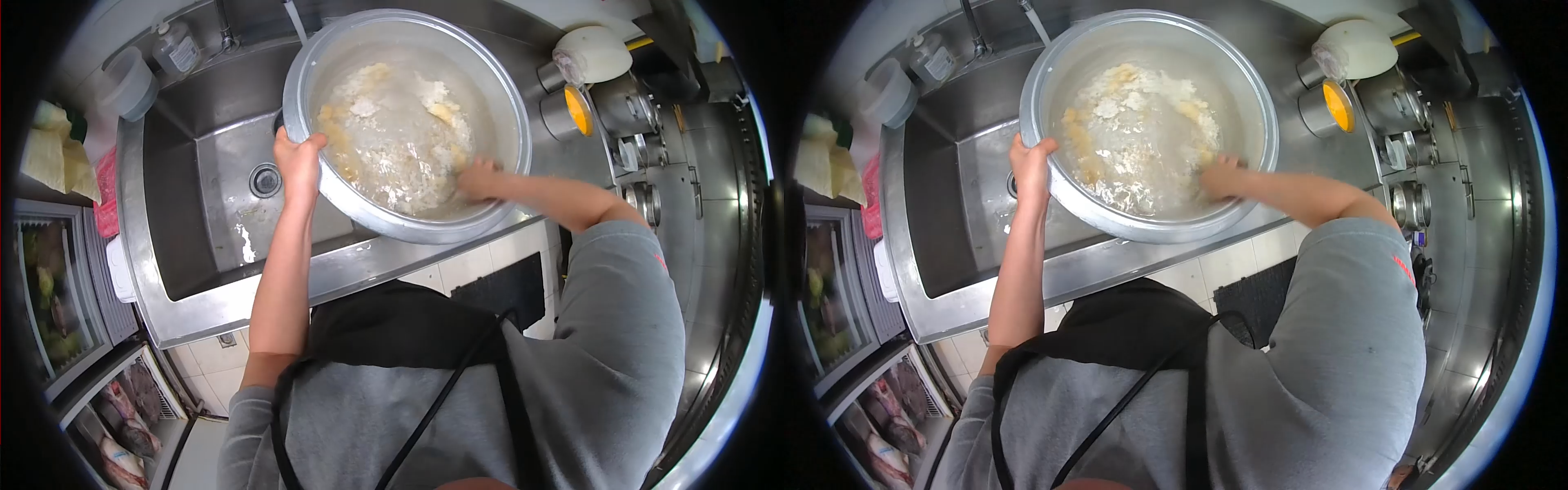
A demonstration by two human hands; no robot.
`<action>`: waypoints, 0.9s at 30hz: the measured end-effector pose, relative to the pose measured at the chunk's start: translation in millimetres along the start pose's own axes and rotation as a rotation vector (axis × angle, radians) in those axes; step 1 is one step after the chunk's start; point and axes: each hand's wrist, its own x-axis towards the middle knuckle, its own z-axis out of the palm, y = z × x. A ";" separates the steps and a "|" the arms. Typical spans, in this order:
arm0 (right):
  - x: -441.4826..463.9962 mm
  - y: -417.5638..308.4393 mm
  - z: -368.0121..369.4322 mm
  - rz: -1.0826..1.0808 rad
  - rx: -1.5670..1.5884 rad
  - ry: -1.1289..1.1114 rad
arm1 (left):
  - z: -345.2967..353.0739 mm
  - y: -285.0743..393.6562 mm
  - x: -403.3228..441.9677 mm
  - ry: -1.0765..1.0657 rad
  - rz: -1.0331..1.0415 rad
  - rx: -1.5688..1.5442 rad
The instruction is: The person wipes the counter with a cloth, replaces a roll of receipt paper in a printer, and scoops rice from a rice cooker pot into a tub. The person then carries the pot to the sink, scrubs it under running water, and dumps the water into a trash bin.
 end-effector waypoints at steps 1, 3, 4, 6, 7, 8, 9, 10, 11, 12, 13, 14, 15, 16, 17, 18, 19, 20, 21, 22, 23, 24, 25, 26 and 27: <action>-3.7 -14.4 7.5 -0.195 0.258 0.016 | 1.4 1.0 -3.7 -0.002 0.004 0.020; -40.8 -63.5 -38.9 -0.340 0.652 -0.064 | 3.9 0.6 -9.5 -0.004 0.018 0.042; -30.5 -86.5 -36.8 -0.408 0.891 -0.064 | 5.3 -3.7 -11.8 -0.026 0.027 0.016; -25.6 -129.8 -74.1 -0.262 1.394 -0.096 | 5.6 -6.8 -17.2 -0.038 0.048 -0.005; -12.8 -145.3 -94.0 -0.170 1.705 -0.165 | 6.1 -7.1 -22.3 -0.048 0.060 -0.002; 11.1 -158.7 -112.2 -0.189 2.009 -0.195 | 5.9 -8.8 -27.1 -0.057 0.072 0.001; 37.4 -163.3 -131.5 -0.209 2.313 -0.230 | 3.9 -15.2 -29.9 -0.091 0.086 -0.010; 59.3 -151.5 -156.6 -0.315 2.437 -0.193 | 1.5 -17.9 -33.7 -0.144 -0.033 -0.062; 84.1 -138.9 -183.5 -0.244 2.583 0.016 | -0.1 -18.6 -38.5 -0.139 0.008 -0.022; 116.9 -109.3 -197.4 -0.281 2.622 0.026 | -0.8 -18.3 -41.9 -0.137 0.051 0.016; 135.7 -77.1 -209.3 -0.265 2.722 0.102 | -2.1 -17.4 -44.5 -0.144 0.032 0.007; 152.8 -40.6 -210.5 -0.226 2.849 0.224 | -3.0 -17.3 -47.0 -0.138 0.042 0.009; 162.3 -5.3 -210.7 -0.176 2.976 0.337 | -4.4 -17.3 -48.8 -0.133 0.032 0.000; 169.7 26.3 -204.7 -0.097 3.084 0.450 | -5.8 -17.2 -50.1 -0.128 0.020 -0.008; 169.4 47.0 -199.4 -0.017 3.162 0.551 | -6.2 -16.6 -51.0 -0.135 0.001 -0.005; 170.5 58.1 -194.5 0.032 3.205 0.637 | -7.2 -16.3 -51.0 -0.129 0.009 -0.001; 175.4 59.6 -190.5 0.029 3.220 0.727 | -7.1 -16.2 -51.2 -0.132 0.021 0.003; 182.1 48.4 -189.7 -0.048 3.206 0.808 | -5.9 -15.0 -51.8 -0.140 0.033 0.008; 182.2 28.1 -194.4 -0.173 3.155 0.829 | -4.2 -11.1 -52.5 -0.144 0.042 0.010; 163.0 -5.4 -199.5 -0.305 3.022 0.730 | -3.3 -6.5 -54.7 -0.137 0.037 0.013; 106.9 -42.3 -203.7 -0.515 2.834 0.452 | -3.2 -3.4 -56.7 -0.129 0.031 0.017; 97.6 -80.9 -189.7 -0.604 2.497 0.454 | -3.1 -2.8 -56.5 -0.129 0.034 0.022; 66.3 -110.6 -177.4 -0.636 2.228 0.285 | -3.6 -3.8 -56.0 -0.115 0.046 0.056; 51.5 -132.0 -150.2 -0.671 2.085 0.100 | -3.5 -4.6 -55.1 -0.102 0.059 0.088; 10.3 -139.2 -135.1 -0.505 1.932 -0.053 | -1.7 -5.0 -55.2 -0.102 0.062 0.093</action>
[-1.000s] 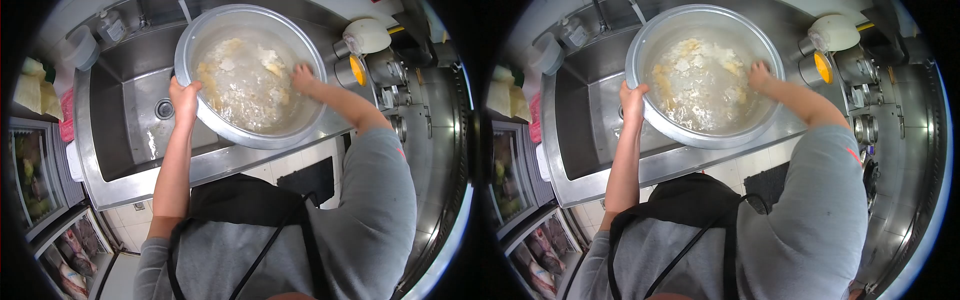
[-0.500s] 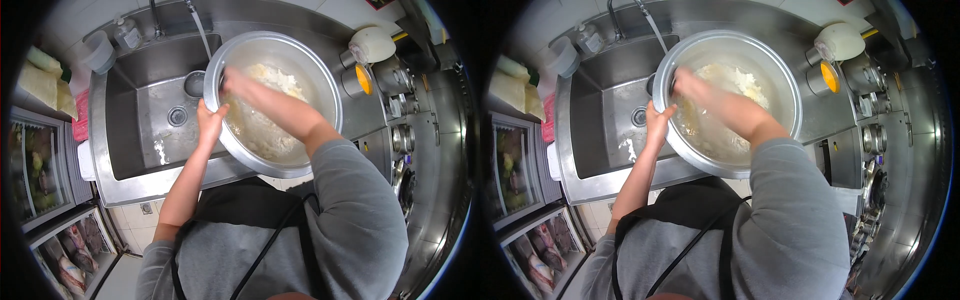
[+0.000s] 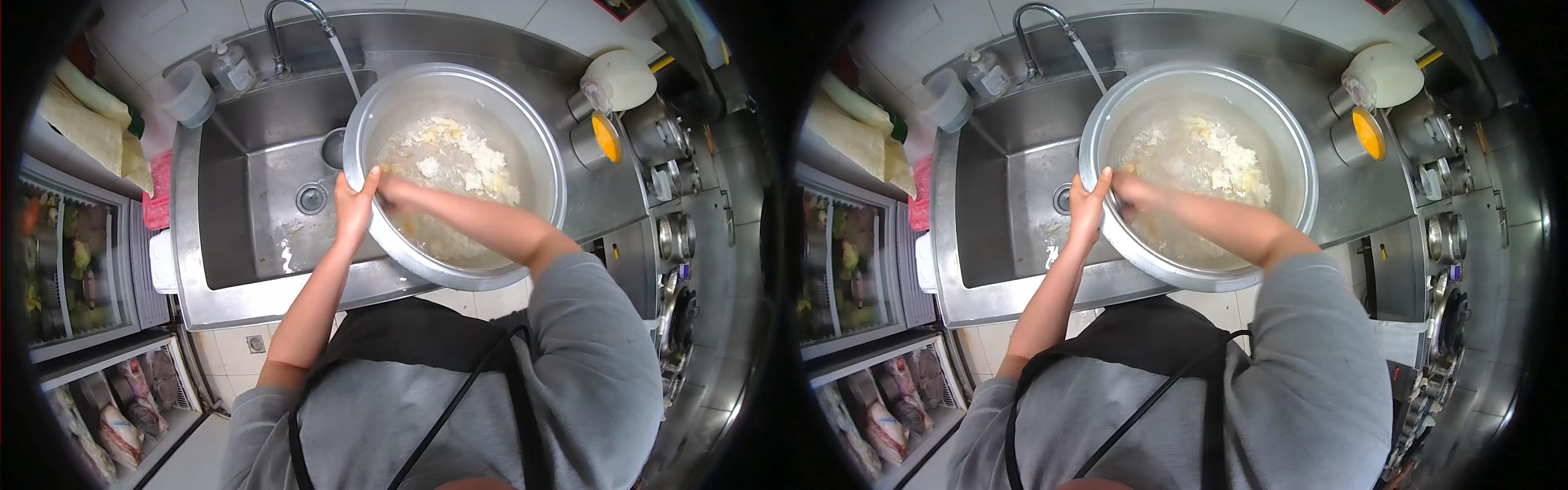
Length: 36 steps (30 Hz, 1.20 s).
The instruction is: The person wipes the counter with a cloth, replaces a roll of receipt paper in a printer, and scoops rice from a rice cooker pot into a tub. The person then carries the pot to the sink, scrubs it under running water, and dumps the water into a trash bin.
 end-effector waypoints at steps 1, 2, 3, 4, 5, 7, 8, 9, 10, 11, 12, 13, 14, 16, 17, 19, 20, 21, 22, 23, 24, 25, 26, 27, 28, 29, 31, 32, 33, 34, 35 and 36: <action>1.9 33.1 -11.3 0.043 -0.135 -0.203 | 3.0 -0.2 -0.5 0.038 -0.005 -0.010; -26.8 39.9 -16.1 0.066 -0.353 -0.268 | 4.3 -1.1 -1.3 0.076 -0.012 -0.018; -59.2 38.9 -21.9 0.089 -0.568 -0.333 | 3.5 -2.9 -1.7 0.076 -0.014 -0.009; -79.7 36.4 -32.4 0.193 -0.596 -0.421 | 2.3 -4.9 -0.7 0.074 -0.018 0.020; -93.0 34.6 -44.4 0.296 -0.626 -0.509 | 1.4 -6.2 1.6 0.074 -0.020 0.048; -94.3 26.1 -74.7 0.365 -0.726 -0.337 | -1.4 -9.4 6.7 0.155 0.184 0.339; -102.2 7.8 -80.7 0.275 -0.690 -0.227 | -2.8 -9.3 9.0 0.229 0.388 0.620; -111.4 -12.8 -85.9 0.186 -0.651 -0.120 | -1.5 11.6 5.0 0.223 0.525 0.769; -109.0 -22.4 -97.0 0.052 -0.430 -0.111 | 2.5 37.3 -0.1 0.216 0.659 0.918; -105.4 -32.7 -105.6 -0.078 -0.210 -0.103 | 8.4 46.9 3.9 0.224 0.654 0.928; -105.4 -48.6 -106.4 -0.182 -0.099 -0.093 | 16.2 54.6 13.4 0.027 0.717 0.876; -107.9 -62.8 -105.4 -0.284 0.013 -0.082 | 23.5 63.2 22.6 -0.170 0.774 0.816; -115.2 -77.8 -95.1 -0.352 0.099 -0.045 | 30.2 76.0 29.3 -0.160 0.772 0.826; -124.3 -103.1 -76.0 -0.489 0.143 0.029 | 42.3 96.6 44.7 -0.396 0.287 0.450; -124.7 -109.2 -73.4 -0.561 0.102 0.068 | 44.0 89.3 58.4 -0.348 0.381 0.314; -97.8 -109.1 -92.7 -0.634 0.062 0.044 | 34.3 107.3 59.5 -0.270 0.374 0.361; -93.0 -107.5 -100.8 -0.693 -0.048 0.126 | 22.5 111.7 63.3 -0.166 0.371 0.380; -86.2 -104.2 -111.0 -0.749 -0.159 0.209 | 6.1 113.9 67.0 -0.063 0.367 0.400; -68.7 -92.3 -135.4 -0.742 -0.183 0.309 | -12.3 112.6 69.4 0.032 0.332 0.387; -51.9 -77.6 -162.1 -0.631 -0.317 0.457 | -35.4 109.3 73.3 0.126 0.299 0.375; -34.0 -58.9 -191.7 -0.514 -0.448 0.602 | -66.6 91.4 88.5 0.183 0.320 0.466; -11.9 -32.3 -228.4 -0.493 -0.608 0.748 | -101.3 60.7 107.2 0.238 0.342 0.555; 5.2 -4.5 -261.2 -0.437 -0.696 0.805 | -139.9 18.1 122.9 0.233 0.289 0.548; 14.7 21.7 -286.7 -0.317 -0.743 0.958 | -163.4 -7.8 136.1 0.225 0.239 0.540; 26.3 43.4 -304.0 -0.191 -0.782 1.114 | -158.4 -2.3 114.4 0.270 -0.031 0.629; 47.7 67.6 -312.2 -0.186 -0.771 1.131 | -176.2 -32.4 120.8 0.265 -0.098 0.662; 75.5 100.3 -326.9 -0.111 -0.477 1.149 | -203.9 -92.7 136.4 0.276 -0.228 0.841; 65.7 92.6 -299.2 -0.080 -0.611 1.225 | -209.6 -109.8 139.6 0.224 -0.309 0.915; 62.3 77.9 -258.0 -0.037 -0.743 1.298 | -225.1 -142.2 151.5 0.198 -0.352 0.904; 75.0 70.0 -249.7 -0.003 -0.741 1.194 | -221.3 -150.5 146.6 0.268 -0.355 0.877; 89.5 60.9 -230.6 -0.045 -0.715 1.235 | -228.7 -160.9 152.7 0.165 -0.401 0.882; 102.5 52.7 -220.0 -0.181 -0.706 1.150 | -231.5 -169.0 158.3 0.121 -0.372 0.950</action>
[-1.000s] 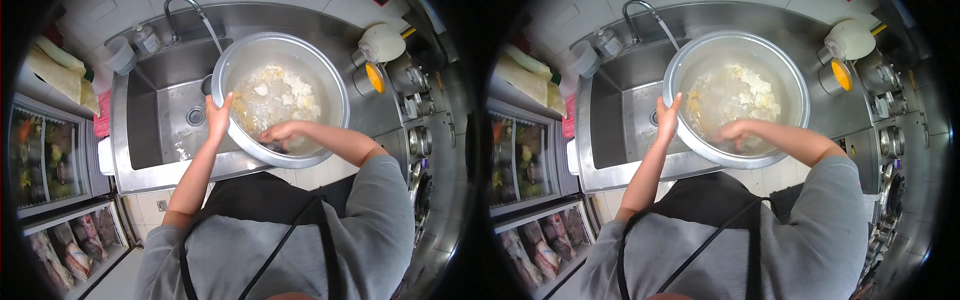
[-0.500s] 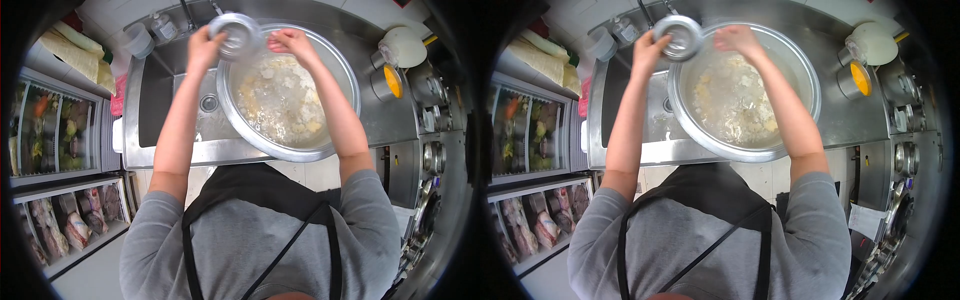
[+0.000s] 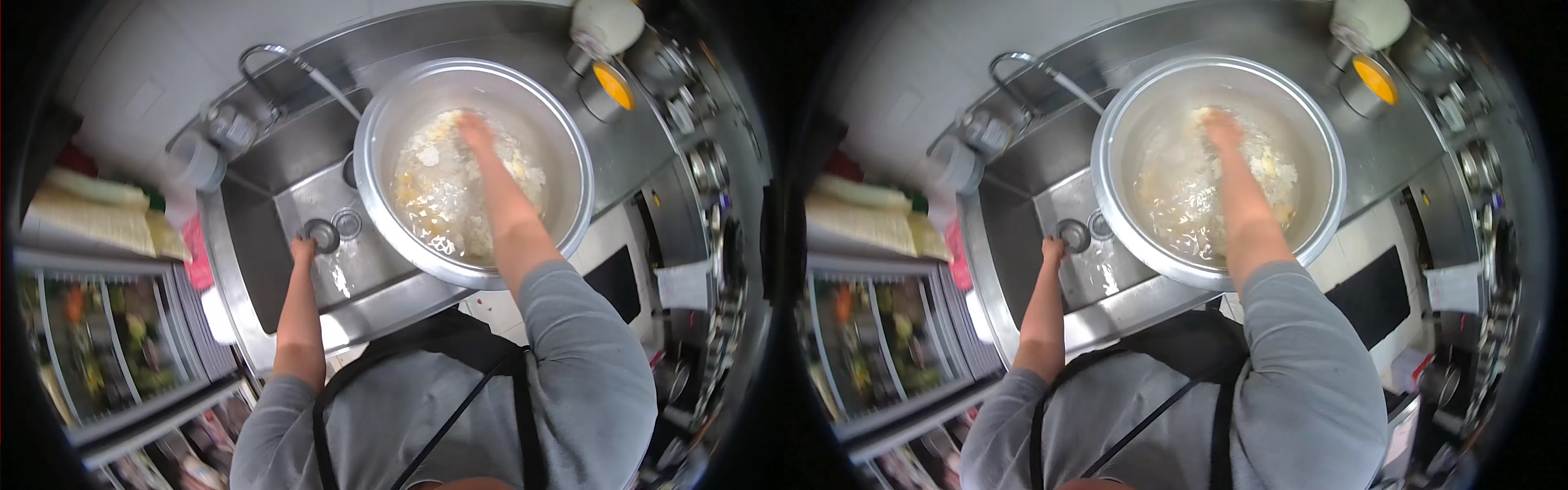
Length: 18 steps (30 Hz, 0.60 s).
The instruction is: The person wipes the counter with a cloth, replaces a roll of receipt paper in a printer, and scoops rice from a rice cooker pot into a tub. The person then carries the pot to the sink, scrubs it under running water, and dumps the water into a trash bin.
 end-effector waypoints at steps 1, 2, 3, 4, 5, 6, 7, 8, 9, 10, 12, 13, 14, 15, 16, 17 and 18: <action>6.8 -20.5 0.8 0.048 0.131 -0.189 | 3.9 -3.4 8.5 -0.008 0.043 0.071; -1.4 -46.5 13.2 0.085 0.159 -0.058 | 10.0 -6.9 17.5 -0.029 0.081 0.090; -21.2 -68.1 11.0 0.021 0.346 -0.104 | 16.4 -12.4 27.4 -0.028 0.130 0.103; -37.9 -87.9 5.5 -0.049 0.530 -0.145 | 21.5 -11.4 35.6 -0.030 0.177 0.114; -31.2 -85.9 39.1 -0.165 0.471 -0.218 | 21.3 -0.6 36.7 -0.057 0.209 0.134; -36.5 -96.1 46.4 -0.273 0.217 -0.275 | 18.7 10.4 32.2 -0.184 0.133 0.082; -55.2 -106.0 40.6 -0.335 0.207 -0.430 | 20.6 20.4 29.3 -0.309 0.054 0.032; -97.5 -123.0 -3.4 -0.324 0.271 -0.583 | 35.5 11.4 57.6 -0.265 0.268 0.202; -109.9 -113.6 3.9 -0.432 0.278 -0.759 | 38.5 25.3 67.2 -0.278 0.285 0.074; -119.2 -103.2 8.6 -0.534 0.289 -0.928 | 44.4 44.6 73.8 -0.304 0.303 -0.052; -155.7 -98.5 -40.5 -0.565 0.108 -1.268 | 27.0 115.5 61.9 -0.408 0.294 -0.134; -176.1 -105.1 -75.2 -0.479 -0.093 -1.254 | 13.3 154.4 43.4 -0.449 0.445 -0.212; -191.1 -110.1 -107.2 -0.382 -0.286 -1.249 | 2.2 191.8 18.6 -0.495 0.410 -0.366; -194.5 -105.2 -124.3 -0.339 -0.300 -1.112 | -7.4 222.6 2.4 -0.593 0.388 -0.552; -200.8 -93.5 -143.2 -0.300 -0.326 -0.978 | -11.0 248.4 9.6 -0.705 0.435 -0.572; -216.7 -83.7 -174.9 -0.238 -0.216 -0.692 | -19.9 275.3 -17.1 -0.779 0.439 -0.670; -233.2 -71.0 -200.1 -0.181 -0.126 -0.402 | -26.1 295.4 -25.3 -0.809 0.455 -0.654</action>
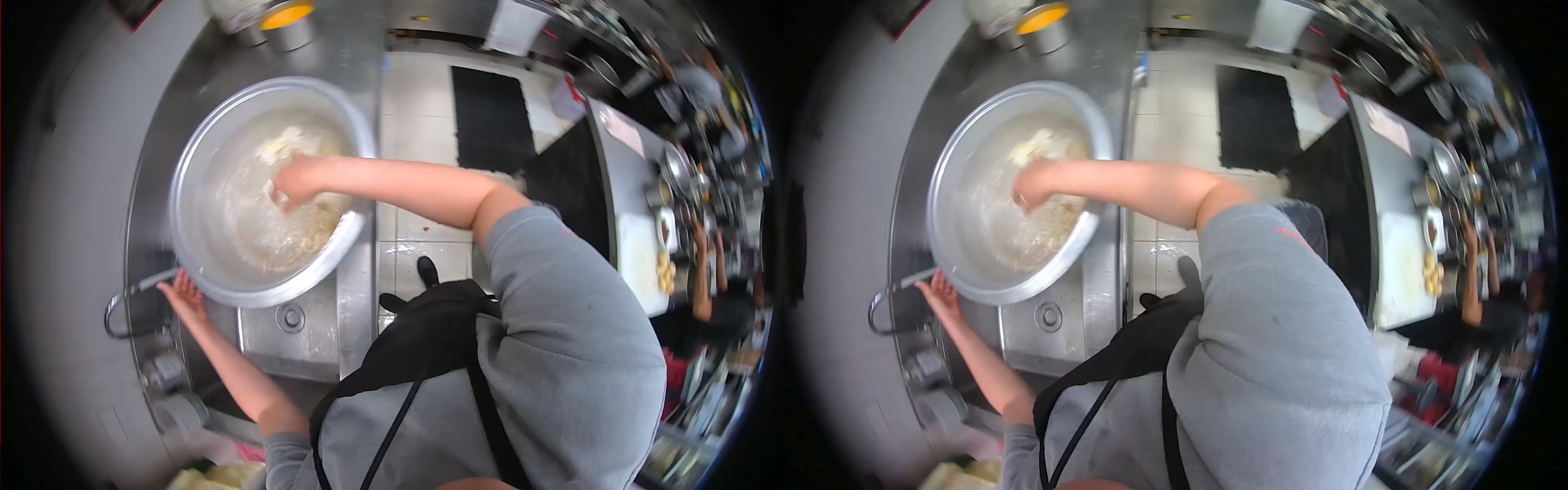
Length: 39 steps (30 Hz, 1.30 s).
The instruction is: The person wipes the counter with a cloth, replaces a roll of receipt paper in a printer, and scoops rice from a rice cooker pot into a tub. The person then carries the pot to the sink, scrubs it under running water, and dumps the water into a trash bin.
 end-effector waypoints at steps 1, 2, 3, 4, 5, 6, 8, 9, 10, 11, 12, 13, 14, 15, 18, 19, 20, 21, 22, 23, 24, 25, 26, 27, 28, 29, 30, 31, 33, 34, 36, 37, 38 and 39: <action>-20.4 17.5 2.2 0.151 -0.111 0.363 | -4.2 9.7 17.2 -0.127 -0.019 0.032; -37.8 32.4 7.1 0.300 -0.237 0.718 | -12.2 12.8 40.8 -0.284 -0.039 0.078; -52.6 43.9 14.2 0.346 -0.227 0.729 | 4.9 16.0 40.1 -0.329 -0.068 0.070; -65.8 53.5 22.7 0.560 -0.043 0.882 | 20.0 15.3 34.9 -0.256 -0.027 0.188; -79.3 67.3 31.5 0.770 0.147 1.034 | 34.9 15.1 29.0 -0.183 0.024 0.305; -75.8 84.1 43.2 0.762 0.574 0.966 | 36.9 14.2 34.5 -0.220 0.026 0.326; -69.5 105.4 54.9 0.667 0.935 0.878 | 32.2 13.4 53.6 -0.228 -0.094 0.227; -68.4 103.6 56.5 0.683 1.049 0.989 | 35.3 19.1 52.6 -0.252 -0.086 0.239; -71.1 108.0 56.7 0.673 1.182 0.999 | 36.7 25.8 51.9 -0.236 -0.068 0.227; -77.3 109.7 57.8 0.658 1.319 1.003 | 42.7 33.7 49.6 -0.215 -0.051 0.218; -86.4 112.4 61.9 0.660 1.329 1.019 | 56.9 45.4 37.6 -0.228 -0.046 0.230; -96.9 115.5 67.5 0.607 1.412 1.021 | 74.4 60.6 11.8 -0.221 -0.058 0.231; -108.3 116.7 75.4 0.555 1.499 1.019 | 88.4 73.2 -12.5 -0.212 -0.073 0.237; -122.4 115.1 82.4 0.564 1.511 1.028 | 98.9 81.0 -29.0 -0.221 -0.077 0.251; -176.9 103.5 92.9 0.514 1.579 1.027 | 130.3 97.9 -66.9 -0.254 0.108 0.351; -193.0 98.7 96.8 0.475 1.611 1.047 | 141.3 100.7 -78.3 -0.268 0.108 0.368; -205.0 93.6 105.0 0.434 1.649 1.062 | 150.8 103.9 -91.4 -0.275 0.136 0.362; -215.3 91.6 115.4 0.440 1.671 1.070 | 162.2 105.6 -108.0 -0.280 0.163 0.355; -224.6 90.5 126.0 0.474 1.689 1.118 | 174.0 105.8 -127.3 -0.285 0.161 0.376; -235.0 89.9 134.7 0.506 1.700 1.168 | 191.5 105.0 -149.1 -0.325 0.213 0.407; -250.6 85.9 146.4 0.540 1.594 1.184 | 208.8 101.9 -165.3 -0.367 0.267 0.433; -267.1 81.5 159.0 0.577 1.656 1.204 | 223.1 96.3 -174.9 -0.376 0.272 0.444; -281.1 75.7 173.0 0.616 1.715 1.224 | 233.3 88.0 -180.7 -0.404 0.288 0.483; -294.9 76.8 190.0 0.646 1.750 1.256 | 248.1 78.3 -187.1 -0.433 0.304 0.521; -308.9 77.6 207.8 0.678 1.783 1.288 | 263.0 67.0 -192.9 -0.486 0.292 0.554; -327.1 76.0 222.9 0.729 1.813 1.309 | 278.4 53.6 -197.3 -0.540 0.281 0.586; -345.7 75.0 238.8 0.779 1.842 1.332 | 292.8 37.4 -197.5 -0.583 0.284 0.624; -357.9 79.4 264.3 0.831 1.822 1.355 | 307.6 19.3 -194.6 -0.627 0.289 0.664; -376.0 85.8 324.3 0.961 1.822 1.396 | 341.3 -22.1 -185.9 -0.770 0.304 0.716; -389.1 82.9 346.9 1.041 1.843 1.411 | 364.6 -36.6 -207.6 -0.796 0.295 0.744; -426.8 58.1 370.2 1.282 1.444 1.267 | 411.2 -72.9 -255.8 -0.884 0.272 0.813; -441.4 49.1 381.2 1.336 1.380 1.174 | 434.7 -90.4 -274.2 -0.945 0.260 0.856; -453.6 42.5 391.9 1.387 1.318 1.079 | 458.7 -105.8 -299.5 -1.019 0.262 0.885; -461.5 42.9 408.8 1.395 1.333 1.093 | 482.3 -121.4 -324.9 -1.093 0.262 0.915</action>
